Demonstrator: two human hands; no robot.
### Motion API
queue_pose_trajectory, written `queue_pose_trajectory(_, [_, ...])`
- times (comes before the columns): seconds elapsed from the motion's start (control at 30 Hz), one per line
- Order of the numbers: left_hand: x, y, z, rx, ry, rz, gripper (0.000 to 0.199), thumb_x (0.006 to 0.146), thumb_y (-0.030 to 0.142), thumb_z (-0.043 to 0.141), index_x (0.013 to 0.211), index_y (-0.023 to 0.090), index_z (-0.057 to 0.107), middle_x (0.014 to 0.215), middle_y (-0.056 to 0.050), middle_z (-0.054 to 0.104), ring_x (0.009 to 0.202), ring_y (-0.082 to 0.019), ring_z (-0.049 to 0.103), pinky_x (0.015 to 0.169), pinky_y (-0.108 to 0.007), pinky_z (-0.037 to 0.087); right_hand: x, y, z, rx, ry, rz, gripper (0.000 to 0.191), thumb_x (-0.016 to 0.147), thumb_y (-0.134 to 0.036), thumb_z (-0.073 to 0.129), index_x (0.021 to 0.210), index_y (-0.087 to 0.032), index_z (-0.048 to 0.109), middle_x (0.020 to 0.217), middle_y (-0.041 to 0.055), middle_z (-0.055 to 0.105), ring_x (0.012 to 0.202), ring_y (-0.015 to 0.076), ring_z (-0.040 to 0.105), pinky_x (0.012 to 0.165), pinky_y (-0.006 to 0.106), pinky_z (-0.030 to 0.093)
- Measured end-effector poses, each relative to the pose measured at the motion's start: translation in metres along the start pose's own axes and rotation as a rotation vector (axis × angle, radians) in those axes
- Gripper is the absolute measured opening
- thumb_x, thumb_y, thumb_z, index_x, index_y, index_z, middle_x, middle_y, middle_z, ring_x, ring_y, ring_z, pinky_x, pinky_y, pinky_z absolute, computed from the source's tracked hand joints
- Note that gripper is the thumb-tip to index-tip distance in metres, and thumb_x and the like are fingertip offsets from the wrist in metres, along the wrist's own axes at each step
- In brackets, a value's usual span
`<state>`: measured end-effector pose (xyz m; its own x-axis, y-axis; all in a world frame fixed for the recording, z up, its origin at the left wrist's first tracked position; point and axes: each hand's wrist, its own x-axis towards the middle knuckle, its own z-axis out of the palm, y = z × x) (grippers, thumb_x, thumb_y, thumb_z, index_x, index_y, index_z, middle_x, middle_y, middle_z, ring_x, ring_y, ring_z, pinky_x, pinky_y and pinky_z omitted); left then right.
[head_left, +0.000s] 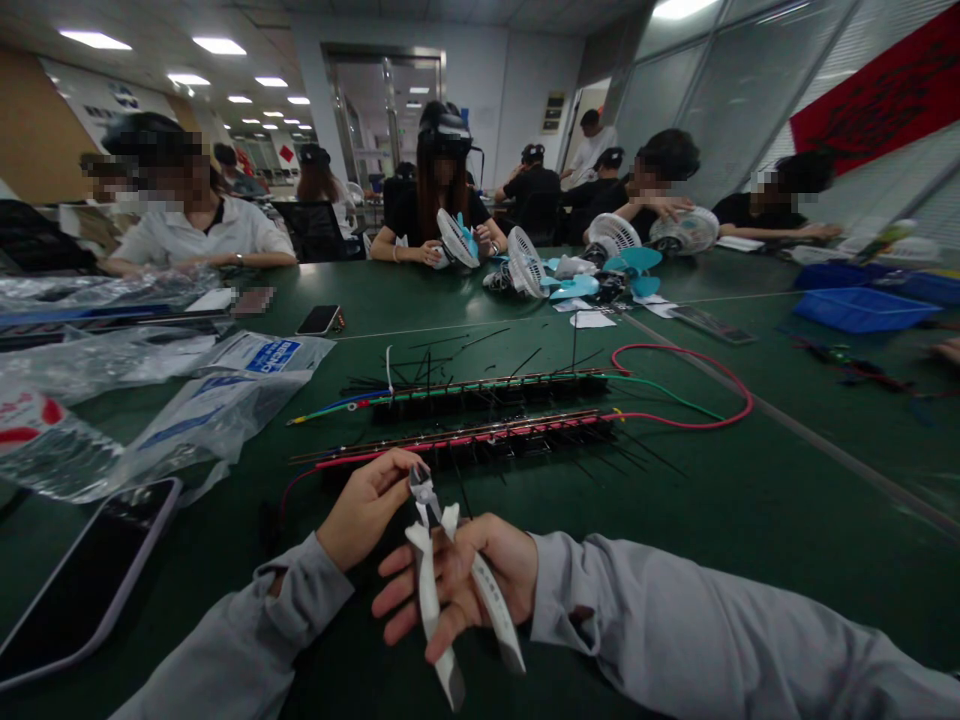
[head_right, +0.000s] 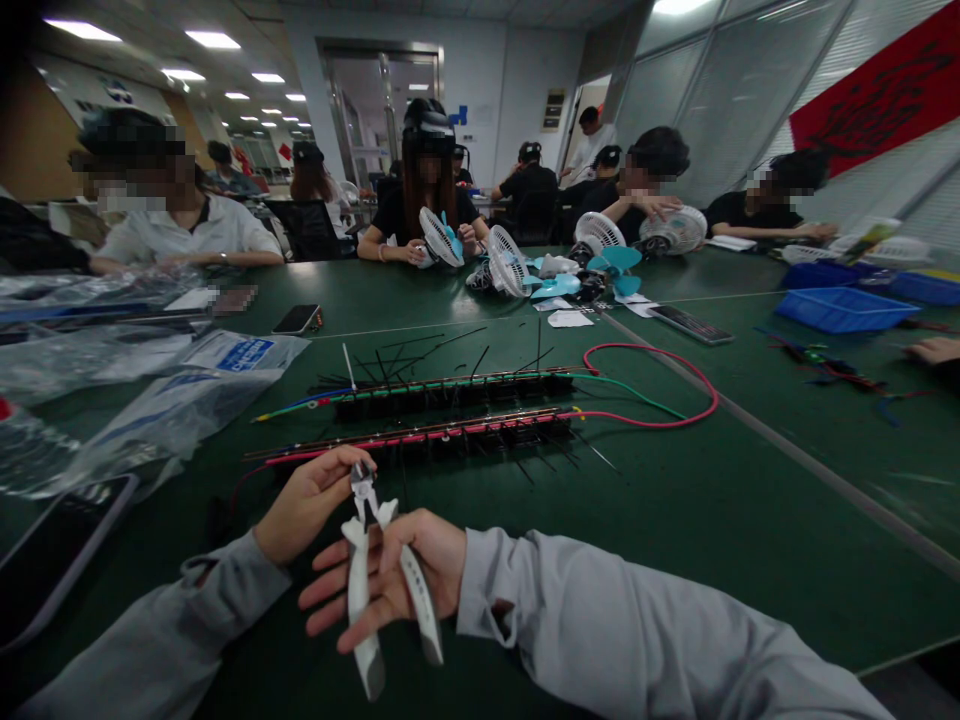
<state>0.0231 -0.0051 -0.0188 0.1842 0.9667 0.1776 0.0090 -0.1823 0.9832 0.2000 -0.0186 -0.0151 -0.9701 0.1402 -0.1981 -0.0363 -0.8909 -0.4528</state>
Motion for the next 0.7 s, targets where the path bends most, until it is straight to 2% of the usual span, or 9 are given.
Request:
queue_pose_trajectory(0.1, [0.0007, -0.0012, -0.0008, 0.001, -0.007, 0.006, 0.006, 0.081, 0.021, 0.060, 0.082, 0.015, 0.061, 0.090, -0.004, 0.060, 0.084, -0.016, 0.057, 0.079, -0.027, 0.047, 0.0012, 0.0009, -0.0032, 0.003, 0.018, -0.004, 0.058, 0.058, -0.013, 0.043, 0.114, -0.005, 0.052, 0.099, 0.0149, 0.061, 0.093, 0.0244, 0.062, 0.070, 0.034, 0.051])
queue_pose_trajectory(0.23, [0.0010, -0.0024, -0.0018, -0.002, -0.008, -0.008, 0.007, 0.081, 0.022, 0.060, 0.083, 0.015, 0.060, 0.091, -0.004, 0.060, 0.084, -0.016, 0.058, 0.078, -0.027, 0.047, 0.0013, 0.0001, -0.0070, 0.018, 0.017, 0.012, 0.053, 0.061, -0.013, 0.042, 0.113, -0.003, 0.053, 0.080, 0.0106, 0.062, 0.077, 0.0204, 0.064, 0.053, 0.026, 0.051])
queue_pose_trajectory(0.37, [0.0009, -0.0035, -0.0028, 0.006, -0.016, -0.004, 0.009, 0.081, 0.023, 0.061, 0.084, 0.015, 0.061, 0.091, -0.005, 0.061, 0.084, -0.016, 0.058, 0.079, -0.027, 0.047, 0.0004, -0.0011, -0.0072, 0.030, 0.013, 0.022, 0.051, 0.065, -0.013, 0.041, 0.113, -0.001, 0.052, 0.074, 0.0088, 0.059, 0.071, 0.0195, 0.064, 0.043, 0.022, 0.049])
queue_pose_trajectory(0.47, [0.0005, -0.0034, -0.0028, 0.003, -0.006, 0.007, 0.010, 0.081, 0.024, 0.061, 0.083, 0.015, 0.062, 0.091, -0.005, 0.061, 0.085, -0.017, 0.058, 0.080, -0.028, 0.047, 0.0012, -0.0001, -0.0072, 0.043, 0.003, 0.021, 0.050, 0.063, -0.013, 0.040, 0.110, -0.002, 0.053, 0.078, 0.0108, 0.061, 0.076, 0.0210, 0.065, 0.046, 0.023, 0.051])
queue_pose_trajectory(0.63, [0.0002, -0.0016, -0.0012, 0.001, 0.000, -0.002, 0.009, 0.081, 0.024, 0.061, 0.084, 0.015, 0.062, 0.092, -0.005, 0.061, 0.085, -0.017, 0.058, 0.080, -0.028, 0.047, 0.0030, 0.0022, -0.0069, 0.042, 0.008, 0.013, 0.050, 0.060, -0.012, 0.041, 0.108, -0.004, 0.054, 0.088, 0.0134, 0.063, 0.087, 0.0240, 0.064, 0.058, 0.031, 0.055])
queue_pose_trajectory(0.7, [0.0002, -0.0011, -0.0008, -0.004, 0.003, -0.003, 0.009, 0.081, 0.024, 0.061, 0.083, 0.015, 0.062, 0.091, -0.005, 0.061, 0.084, -0.016, 0.058, 0.080, -0.027, 0.047, 0.0030, 0.0021, -0.0070, 0.036, 0.015, 0.009, 0.050, 0.061, -0.012, 0.041, 0.108, -0.004, 0.054, 0.088, 0.0133, 0.062, 0.086, 0.0239, 0.064, 0.058, 0.031, 0.055])
